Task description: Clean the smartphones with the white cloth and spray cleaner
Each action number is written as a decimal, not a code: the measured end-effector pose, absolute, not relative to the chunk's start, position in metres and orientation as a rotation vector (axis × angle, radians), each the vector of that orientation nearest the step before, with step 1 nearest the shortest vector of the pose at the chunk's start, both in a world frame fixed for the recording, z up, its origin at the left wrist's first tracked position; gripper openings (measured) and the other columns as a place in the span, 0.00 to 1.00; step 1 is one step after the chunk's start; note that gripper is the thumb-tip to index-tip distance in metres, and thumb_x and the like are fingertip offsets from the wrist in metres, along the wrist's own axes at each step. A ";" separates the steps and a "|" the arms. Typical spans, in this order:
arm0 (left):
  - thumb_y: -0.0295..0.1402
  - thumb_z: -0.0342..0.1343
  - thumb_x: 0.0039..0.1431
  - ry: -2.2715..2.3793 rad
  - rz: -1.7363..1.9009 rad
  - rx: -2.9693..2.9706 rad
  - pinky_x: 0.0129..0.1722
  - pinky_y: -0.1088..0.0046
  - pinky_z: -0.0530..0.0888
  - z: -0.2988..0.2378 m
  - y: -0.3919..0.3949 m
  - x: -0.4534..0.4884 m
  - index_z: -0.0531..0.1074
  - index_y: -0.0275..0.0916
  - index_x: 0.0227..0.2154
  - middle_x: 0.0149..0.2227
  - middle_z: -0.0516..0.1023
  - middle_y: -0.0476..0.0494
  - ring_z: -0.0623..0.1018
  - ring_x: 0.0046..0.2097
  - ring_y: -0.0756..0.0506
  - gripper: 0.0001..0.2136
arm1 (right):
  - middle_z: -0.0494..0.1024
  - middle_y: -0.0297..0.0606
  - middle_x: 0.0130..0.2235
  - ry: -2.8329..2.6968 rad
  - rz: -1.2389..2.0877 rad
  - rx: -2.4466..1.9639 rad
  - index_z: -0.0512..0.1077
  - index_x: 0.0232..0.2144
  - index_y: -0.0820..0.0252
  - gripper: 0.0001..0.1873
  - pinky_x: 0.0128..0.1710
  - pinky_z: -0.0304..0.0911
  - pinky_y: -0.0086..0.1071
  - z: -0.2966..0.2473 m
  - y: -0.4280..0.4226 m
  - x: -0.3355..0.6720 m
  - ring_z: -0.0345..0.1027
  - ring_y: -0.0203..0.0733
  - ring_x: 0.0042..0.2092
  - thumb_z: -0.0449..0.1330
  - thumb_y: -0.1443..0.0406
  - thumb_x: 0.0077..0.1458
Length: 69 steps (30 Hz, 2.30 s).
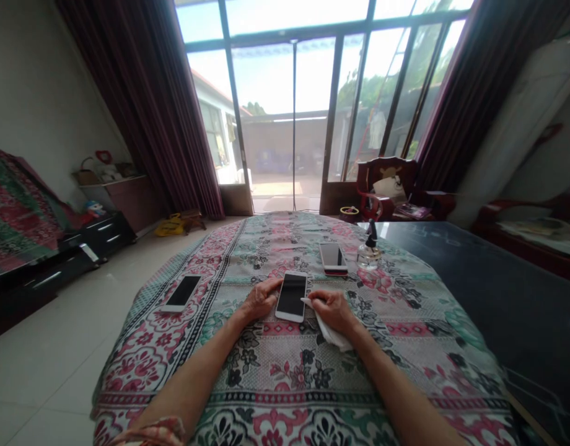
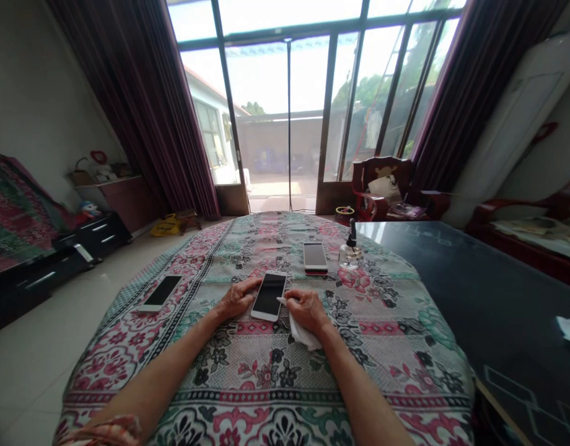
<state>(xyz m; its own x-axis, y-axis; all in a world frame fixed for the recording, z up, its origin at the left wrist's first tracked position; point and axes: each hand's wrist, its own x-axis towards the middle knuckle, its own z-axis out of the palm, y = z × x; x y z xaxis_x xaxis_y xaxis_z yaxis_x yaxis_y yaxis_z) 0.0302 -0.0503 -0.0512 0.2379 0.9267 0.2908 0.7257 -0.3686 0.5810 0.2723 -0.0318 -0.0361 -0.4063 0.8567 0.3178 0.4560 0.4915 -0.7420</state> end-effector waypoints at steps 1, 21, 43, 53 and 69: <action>0.21 0.46 0.45 1.527 0.876 2.185 0.61 0.63 0.64 -0.051 -0.051 0.030 0.68 0.41 0.54 0.55 0.72 0.47 0.70 0.57 0.44 0.30 | 0.82 0.36 0.30 -2.061 0.737 -1.067 0.79 0.28 0.58 0.14 0.36 0.65 0.32 -0.036 -0.033 0.272 0.74 0.43 0.33 0.53 0.68 0.47; 0.34 0.57 0.42 1.754 0.359 2.285 0.61 0.57 0.59 -0.029 -0.069 0.045 0.51 0.33 0.63 0.63 0.59 0.31 0.60 0.62 0.32 0.42 | 0.81 0.38 0.33 -1.804 0.970 -1.022 0.78 0.30 0.60 0.14 0.42 0.67 0.35 -0.039 -0.022 0.268 0.74 0.45 0.38 0.53 0.65 0.47; 0.34 0.55 0.55 1.492 0.626 2.419 0.56 0.60 0.65 -0.018 -0.036 0.033 0.53 0.40 0.63 0.51 0.75 0.40 0.74 0.51 0.42 0.32 | 0.81 0.38 0.34 -1.775 0.956 -1.091 0.78 0.31 0.60 0.14 0.40 0.65 0.33 -0.040 -0.020 0.264 0.73 0.44 0.37 0.54 0.63 0.49; 0.47 0.66 0.40 1.325 -0.004 2.372 0.62 0.47 0.49 0.006 -0.069 0.023 0.47 0.47 0.65 0.67 0.52 0.40 0.53 0.66 0.31 0.50 | 0.81 0.39 0.35 -1.763 0.993 -1.076 0.78 0.32 0.60 0.14 0.41 0.65 0.33 -0.045 -0.018 0.265 0.73 0.44 0.38 0.55 0.62 0.50; 0.29 0.62 0.42 1.129 0.675 2.057 0.54 0.62 0.67 0.009 -0.060 0.013 0.53 0.45 0.63 0.57 0.70 0.44 0.73 0.52 0.41 0.42 | 0.81 0.39 0.34 -1.760 0.990 -1.104 0.78 0.31 0.61 0.14 0.41 0.64 0.33 -0.036 -0.022 0.264 0.73 0.44 0.38 0.55 0.61 0.48</action>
<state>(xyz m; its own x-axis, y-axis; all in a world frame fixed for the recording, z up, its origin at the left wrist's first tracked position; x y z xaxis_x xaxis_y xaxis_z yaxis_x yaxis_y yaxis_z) 0.0127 -0.0600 0.0094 0.4880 0.8655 0.1133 0.5093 -0.3878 0.7683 0.2640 -0.0223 -0.0358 -0.2837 0.9320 0.2254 0.2911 0.3077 -0.9059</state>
